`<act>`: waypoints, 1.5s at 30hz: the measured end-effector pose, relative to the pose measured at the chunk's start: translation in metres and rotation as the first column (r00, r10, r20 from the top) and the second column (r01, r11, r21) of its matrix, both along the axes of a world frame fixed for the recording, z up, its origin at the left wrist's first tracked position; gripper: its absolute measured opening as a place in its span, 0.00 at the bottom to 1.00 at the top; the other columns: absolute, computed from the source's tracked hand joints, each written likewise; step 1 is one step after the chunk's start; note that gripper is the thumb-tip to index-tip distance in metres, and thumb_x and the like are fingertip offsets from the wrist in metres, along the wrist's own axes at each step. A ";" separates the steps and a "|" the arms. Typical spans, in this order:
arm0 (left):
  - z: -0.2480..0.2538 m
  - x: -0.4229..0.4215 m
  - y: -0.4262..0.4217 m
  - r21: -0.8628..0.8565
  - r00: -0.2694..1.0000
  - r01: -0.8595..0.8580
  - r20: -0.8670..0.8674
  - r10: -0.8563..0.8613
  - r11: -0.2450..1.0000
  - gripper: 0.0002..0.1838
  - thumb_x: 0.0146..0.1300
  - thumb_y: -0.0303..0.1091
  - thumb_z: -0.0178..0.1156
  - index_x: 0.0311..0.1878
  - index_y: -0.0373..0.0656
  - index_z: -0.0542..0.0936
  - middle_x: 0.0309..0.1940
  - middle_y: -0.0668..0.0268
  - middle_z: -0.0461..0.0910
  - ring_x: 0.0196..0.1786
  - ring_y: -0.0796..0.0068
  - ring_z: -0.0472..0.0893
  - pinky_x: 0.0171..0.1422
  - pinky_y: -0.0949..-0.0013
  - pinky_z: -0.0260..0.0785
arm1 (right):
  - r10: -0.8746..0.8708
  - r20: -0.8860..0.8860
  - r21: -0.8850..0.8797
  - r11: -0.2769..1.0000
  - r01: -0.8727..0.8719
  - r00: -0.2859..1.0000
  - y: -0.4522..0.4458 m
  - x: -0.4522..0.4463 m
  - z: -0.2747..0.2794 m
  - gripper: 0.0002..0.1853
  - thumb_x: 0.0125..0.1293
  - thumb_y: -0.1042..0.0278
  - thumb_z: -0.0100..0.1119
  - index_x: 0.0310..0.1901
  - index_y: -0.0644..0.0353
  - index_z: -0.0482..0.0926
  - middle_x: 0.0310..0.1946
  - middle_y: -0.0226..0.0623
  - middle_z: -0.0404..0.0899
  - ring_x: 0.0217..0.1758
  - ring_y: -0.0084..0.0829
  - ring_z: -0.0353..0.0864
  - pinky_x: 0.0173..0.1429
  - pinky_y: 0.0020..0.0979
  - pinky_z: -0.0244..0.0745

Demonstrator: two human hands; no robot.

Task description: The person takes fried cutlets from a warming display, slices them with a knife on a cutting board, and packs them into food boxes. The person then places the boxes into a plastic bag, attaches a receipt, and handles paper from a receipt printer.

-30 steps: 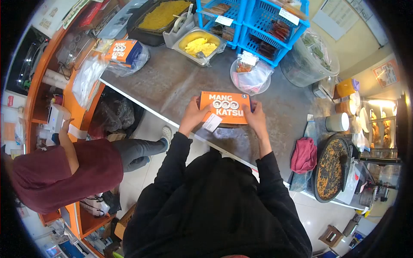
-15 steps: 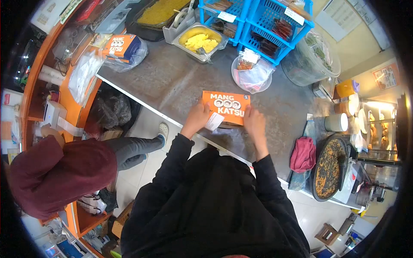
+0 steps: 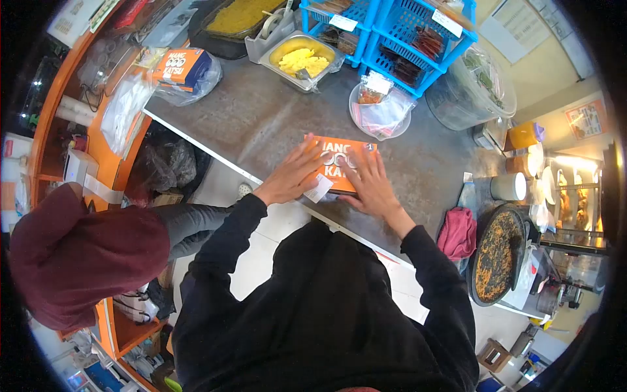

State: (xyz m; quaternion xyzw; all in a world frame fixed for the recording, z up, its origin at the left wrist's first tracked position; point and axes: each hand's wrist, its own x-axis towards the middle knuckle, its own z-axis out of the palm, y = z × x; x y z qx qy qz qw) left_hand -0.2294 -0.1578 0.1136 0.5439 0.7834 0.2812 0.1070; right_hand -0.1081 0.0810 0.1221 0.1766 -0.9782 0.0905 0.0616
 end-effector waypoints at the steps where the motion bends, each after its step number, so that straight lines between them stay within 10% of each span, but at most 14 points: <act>1: -0.003 -0.001 0.003 -0.026 0.999 0.002 -0.035 -0.003 1.000 0.32 0.71 0.45 0.48 0.77 0.52 0.56 0.79 0.57 0.44 0.81 0.47 0.38 0.81 0.47 0.34 | 0.009 -0.018 0.059 0.998 -0.008 1.000 -0.001 -0.003 -0.006 0.43 0.60 0.47 0.61 0.74 0.55 0.58 0.75 0.49 0.52 0.79 0.57 0.45 0.77 0.61 0.41; 9: -0.016 0.001 0.009 -0.114 0.981 0.027 -0.189 -0.049 0.993 0.38 0.67 0.59 0.52 0.76 0.54 0.58 0.79 0.59 0.46 0.80 0.45 0.40 0.79 0.39 0.35 | 0.044 -0.155 0.175 0.984 -0.017 0.987 -0.003 -0.007 -0.044 0.31 0.66 0.67 0.46 0.72 0.59 0.60 0.74 0.50 0.55 0.77 0.58 0.51 0.75 0.65 0.45; 12: -0.020 0.002 0.010 -0.127 0.978 0.023 -0.205 -0.049 0.992 0.42 0.62 0.56 0.59 0.76 0.54 0.57 0.79 0.60 0.45 0.79 0.43 0.41 0.79 0.38 0.38 | 0.071 -0.175 0.357 0.934 -0.004 0.982 -0.001 -0.008 -0.045 0.34 0.66 0.53 0.52 0.70 0.60 0.63 0.75 0.48 0.53 0.78 0.58 0.47 0.74 0.67 0.46; 18: -0.017 0.003 0.011 -0.122 0.971 0.032 -0.230 -0.060 0.992 0.44 0.60 0.52 0.63 0.77 0.55 0.55 0.79 0.61 0.44 0.79 0.44 0.41 0.78 0.37 0.40 | 0.064 0.026 -0.035 0.997 -0.063 0.998 -0.002 -0.004 -0.015 0.39 0.65 0.44 0.53 0.72 0.59 0.60 0.76 0.47 0.50 0.80 0.55 0.42 0.76 0.66 0.38; 45: -0.031 0.008 0.016 -0.011 0.868 -0.072 -0.492 0.057 0.997 0.35 0.56 0.53 0.66 0.68 0.63 0.69 0.74 0.67 0.59 0.77 0.52 0.55 0.76 0.47 0.55 | 0.081 -0.076 -0.094 0.992 -0.088 0.994 0.011 0.004 -0.037 0.35 0.62 0.63 0.62 0.71 0.53 0.63 0.73 0.33 0.62 0.78 0.35 0.54 0.76 0.66 0.40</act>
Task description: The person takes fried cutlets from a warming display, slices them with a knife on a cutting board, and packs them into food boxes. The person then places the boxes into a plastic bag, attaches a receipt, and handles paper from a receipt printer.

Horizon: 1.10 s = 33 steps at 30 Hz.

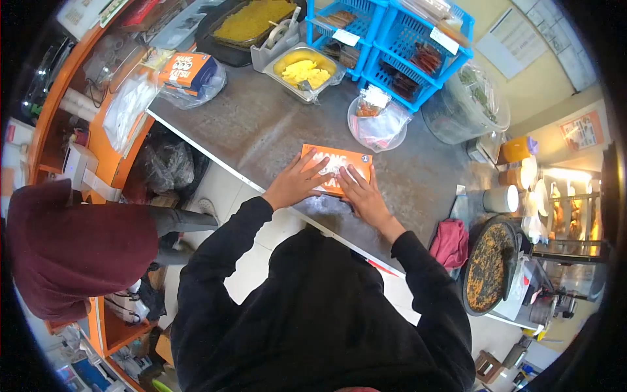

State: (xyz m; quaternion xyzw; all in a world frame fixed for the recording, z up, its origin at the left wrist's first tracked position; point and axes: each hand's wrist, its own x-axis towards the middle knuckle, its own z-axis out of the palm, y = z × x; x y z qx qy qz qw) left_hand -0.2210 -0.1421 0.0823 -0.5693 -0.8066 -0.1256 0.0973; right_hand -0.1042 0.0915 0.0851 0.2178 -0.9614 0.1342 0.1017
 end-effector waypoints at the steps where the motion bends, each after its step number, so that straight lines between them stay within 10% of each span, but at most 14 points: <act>1: 0.001 0.000 -0.001 -0.003 1.000 -0.006 -0.004 0.006 1.000 0.35 0.57 0.54 0.65 0.68 0.63 0.69 0.74 0.67 0.59 0.77 0.52 0.54 0.75 0.48 0.55 | -0.009 0.035 -0.056 0.998 0.011 0.999 0.001 0.002 0.002 0.34 0.62 0.66 0.63 0.70 0.52 0.65 0.73 0.32 0.61 0.79 0.37 0.53 0.77 0.64 0.41; 7: 0.001 -0.004 -0.001 -0.022 0.995 0.028 0.095 -0.026 0.999 0.34 0.60 0.51 0.62 0.70 0.64 0.67 0.76 0.68 0.55 0.78 0.50 0.52 0.76 0.44 0.54 | -0.017 0.217 -0.400 0.911 0.105 0.976 0.013 0.007 0.012 0.26 0.61 0.73 0.62 0.63 0.48 0.76 0.68 0.31 0.70 0.78 0.40 0.56 0.79 0.57 0.42; 14: 0.000 -0.001 -0.006 0.015 0.984 0.017 0.177 -0.019 1.000 0.37 0.59 0.49 0.63 0.73 0.66 0.64 0.77 0.59 0.51 0.79 0.50 0.48 0.76 0.44 0.55 | -0.038 0.030 -0.320 0.946 0.045 0.999 0.021 0.015 -0.019 0.29 0.58 0.80 0.60 0.64 0.49 0.75 0.69 0.38 0.68 0.76 0.46 0.59 0.79 0.51 0.49; 17: 0.004 0.015 -0.007 -0.004 0.972 -0.158 0.176 0.156 0.988 0.47 0.51 0.51 0.70 0.75 0.58 0.61 0.77 0.51 0.48 0.79 0.46 0.48 0.79 0.49 0.48 | -0.193 -0.047 -0.320 0.932 0.168 0.980 0.026 0.027 -0.022 0.33 0.57 0.72 0.65 0.67 0.55 0.70 0.73 0.50 0.57 0.77 0.53 0.53 0.79 0.50 0.46; 21: -0.019 0.032 -0.008 0.307 0.718 -0.539 0.654 0.238 0.784 0.54 0.54 0.52 0.71 0.77 0.44 0.52 0.78 0.46 0.41 0.80 0.44 0.43 0.79 0.50 0.45 | -0.449 0.059 -0.655 0.657 0.374 0.892 0.021 0.039 -0.035 0.35 0.65 0.58 0.61 0.68 0.68 0.63 0.75 0.55 0.50 0.77 0.56 0.47 0.78 0.48 0.44; 25: -0.042 0.030 0.004 0.123 0.420 -0.679 0.874 0.245 0.724 0.47 0.65 0.49 0.65 0.77 0.39 0.50 0.76 0.46 0.51 0.79 0.51 0.49 0.77 0.54 0.49 | -0.343 0.421 -0.683 0.489 0.543 0.839 -0.016 0.016 -0.049 0.29 0.75 0.55 0.47 0.67 0.70 0.62 0.70 0.58 0.59 0.73 0.52 0.57 0.76 0.45 0.49; 28: -0.027 0.035 -0.012 0.255 0.165 -0.788 0.964 -0.206 0.561 0.44 0.68 0.47 0.62 0.77 0.39 0.50 0.72 0.51 0.61 0.75 0.59 0.60 0.75 0.61 0.54 | -0.283 0.437 -0.782 0.349 0.516 0.854 -0.052 0.016 -0.031 0.27 0.76 0.56 0.45 0.65 0.71 0.63 0.64 0.58 0.66 0.66 0.51 0.65 0.73 0.42 0.53; 33: 0.019 0.004 -0.082 0.268 0.305 -0.892 0.951 0.048 0.365 0.31 0.69 0.47 0.61 0.66 0.36 0.65 0.54 0.60 0.76 0.60 0.72 0.73 0.67 0.70 0.63 | -0.253 0.403 -0.812 0.344 0.471 0.879 -0.124 -0.030 0.026 0.26 0.76 0.57 0.49 0.64 0.71 0.64 0.59 0.54 0.70 0.61 0.42 0.71 0.67 0.38 0.62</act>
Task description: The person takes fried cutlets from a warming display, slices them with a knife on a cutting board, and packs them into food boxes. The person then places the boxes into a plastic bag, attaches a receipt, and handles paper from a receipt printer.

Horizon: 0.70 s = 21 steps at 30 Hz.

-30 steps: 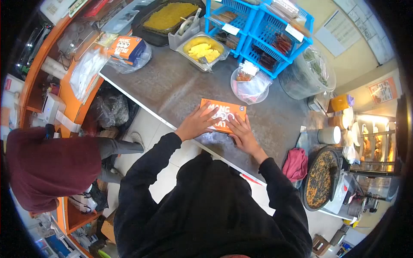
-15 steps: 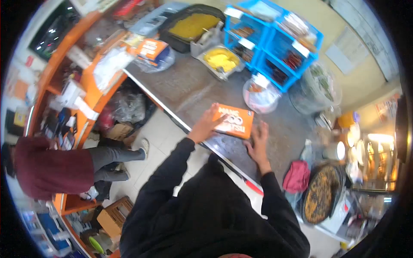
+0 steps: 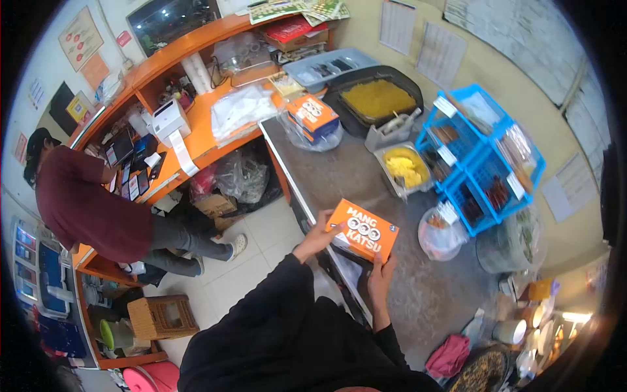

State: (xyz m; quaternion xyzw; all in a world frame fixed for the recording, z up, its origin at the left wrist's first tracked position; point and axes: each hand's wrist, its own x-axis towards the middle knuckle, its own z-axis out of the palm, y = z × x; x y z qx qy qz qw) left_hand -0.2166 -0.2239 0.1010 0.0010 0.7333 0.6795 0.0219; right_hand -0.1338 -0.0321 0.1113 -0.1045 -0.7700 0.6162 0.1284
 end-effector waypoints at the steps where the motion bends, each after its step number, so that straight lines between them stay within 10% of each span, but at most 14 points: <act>1: 0.015 -0.015 -0.019 -0.013 1.000 -0.011 -0.001 0.011 1.000 0.30 0.69 0.47 0.61 0.65 0.37 0.65 0.53 0.60 0.76 0.59 0.72 0.73 0.65 0.70 0.64 | 0.017 -0.003 -0.018 1.000 -0.017 1.000 -0.015 -0.021 0.013 0.26 0.75 0.57 0.50 0.64 0.71 0.64 0.59 0.53 0.70 0.60 0.39 0.72 0.66 0.37 0.64; 12: 0.099 -0.334 -0.205 -0.175 0.931 -0.211 -0.337 0.143 0.962 0.24 0.73 0.49 0.52 0.55 0.36 0.77 0.51 0.53 0.81 0.55 0.59 0.80 0.59 0.65 0.70 | 0.016 -0.328 -0.131 0.989 -0.062 0.945 -0.213 -0.331 0.064 0.28 0.74 0.59 0.54 0.63 0.74 0.59 0.59 0.53 0.66 0.62 0.37 0.70 0.66 0.37 0.65; 16: 0.083 -0.420 -0.242 -0.382 0.995 -0.020 -0.100 -0.019 0.924 0.28 0.76 0.53 0.44 0.57 0.37 0.79 0.51 0.57 0.82 0.53 0.66 0.81 0.59 0.67 0.69 | -0.082 -0.169 0.221 0.968 0.119 0.982 -0.240 -0.393 0.040 0.35 0.70 0.48 0.57 0.61 0.76 0.63 0.59 0.60 0.64 0.67 0.51 0.60 0.71 0.47 0.51; 19: 0.027 -0.461 -0.267 -0.219 0.946 0.095 -0.285 -0.156 0.971 0.30 0.76 0.55 0.39 0.58 0.39 0.79 0.54 0.54 0.81 0.58 0.67 0.78 0.61 0.66 0.69 | -0.073 0.048 0.366 0.929 0.051 0.996 -0.236 -0.390 0.052 0.42 0.64 0.44 0.62 0.63 0.77 0.61 0.62 0.60 0.62 0.68 0.52 0.59 0.72 0.49 0.50; 21: 0.019 -0.457 -0.281 -0.128 0.943 0.004 -0.328 -0.047 0.992 0.21 0.73 0.47 0.51 0.52 0.37 0.80 0.45 0.53 0.81 0.58 0.64 0.76 0.62 0.64 0.68 | -0.051 -0.214 0.512 0.845 0.157 0.976 -0.227 -0.400 0.061 0.46 0.60 0.41 0.65 0.64 0.74 0.61 0.64 0.59 0.61 0.69 0.56 0.56 0.72 0.52 0.49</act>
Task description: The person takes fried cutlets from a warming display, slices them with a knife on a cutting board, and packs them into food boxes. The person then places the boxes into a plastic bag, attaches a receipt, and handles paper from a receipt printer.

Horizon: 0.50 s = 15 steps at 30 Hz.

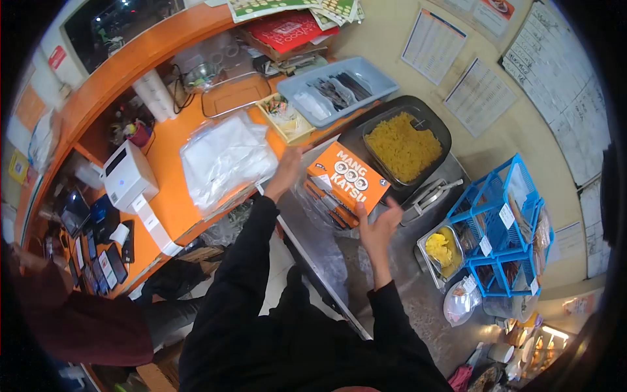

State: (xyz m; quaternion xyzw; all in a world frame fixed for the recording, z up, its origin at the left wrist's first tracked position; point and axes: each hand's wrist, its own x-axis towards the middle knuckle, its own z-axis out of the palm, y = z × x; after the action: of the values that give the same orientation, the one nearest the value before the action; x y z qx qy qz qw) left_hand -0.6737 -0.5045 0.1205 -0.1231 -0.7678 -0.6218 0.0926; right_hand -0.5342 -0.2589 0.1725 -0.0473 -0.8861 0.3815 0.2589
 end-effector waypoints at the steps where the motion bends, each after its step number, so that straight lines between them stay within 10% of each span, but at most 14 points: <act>1: -0.007 0.002 -0.008 -0.076 0.998 -0.063 -0.036 0.060 0.995 0.20 0.72 0.45 0.54 0.50 0.36 0.81 0.43 0.51 0.81 0.57 0.62 0.76 0.62 0.64 0.68 | 0.011 -0.119 0.098 0.995 0.001 0.993 0.003 -0.002 0.009 0.47 0.57 0.40 0.67 0.65 0.73 0.61 0.65 0.59 0.60 0.70 0.58 0.55 0.72 0.54 0.49; 6: -0.010 -0.001 -0.025 -0.462 0.991 0.131 0.074 -0.110 0.877 0.17 0.68 0.43 0.60 0.45 0.34 0.82 0.31 0.65 0.78 0.41 0.68 0.79 0.48 0.67 0.70 | 0.327 0.131 0.522 0.780 -0.345 0.936 -0.005 -0.030 0.057 0.40 0.49 0.47 0.71 0.66 0.41 0.69 0.67 0.53 0.57 0.71 0.61 0.52 0.68 0.64 0.50; 9: 0.011 -0.015 -0.018 0.153 0.981 0.040 0.180 -0.068 0.987 0.16 0.71 0.42 0.58 0.42 0.36 0.82 0.30 0.73 0.76 0.35 0.79 0.75 0.44 0.73 0.67 | 0.341 0.209 0.488 0.776 -0.400 0.917 -0.007 -0.033 0.050 0.37 0.46 0.52 0.71 0.63 0.29 0.72 0.67 0.47 0.58 0.70 0.57 0.52 0.66 0.65 0.52; 15: 0.078 -0.020 0.019 0.248 0.922 0.307 0.163 -0.352 0.919 0.12 0.74 0.39 0.54 0.41 0.40 0.80 0.30 0.75 0.76 0.35 0.88 0.71 0.44 0.79 0.65 | 0.286 0.238 0.454 0.812 -0.367 0.928 -0.007 -0.025 0.046 0.37 0.45 0.53 0.71 0.62 0.27 0.74 0.66 0.44 0.59 0.70 0.53 0.52 0.63 0.65 0.56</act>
State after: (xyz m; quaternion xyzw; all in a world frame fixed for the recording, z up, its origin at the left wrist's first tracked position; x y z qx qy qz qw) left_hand -0.6940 -0.4856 0.1983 -0.1761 -0.6686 -0.7180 -0.0802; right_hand -0.5588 -0.2663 0.2186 0.1433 -0.9660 0.1777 0.1215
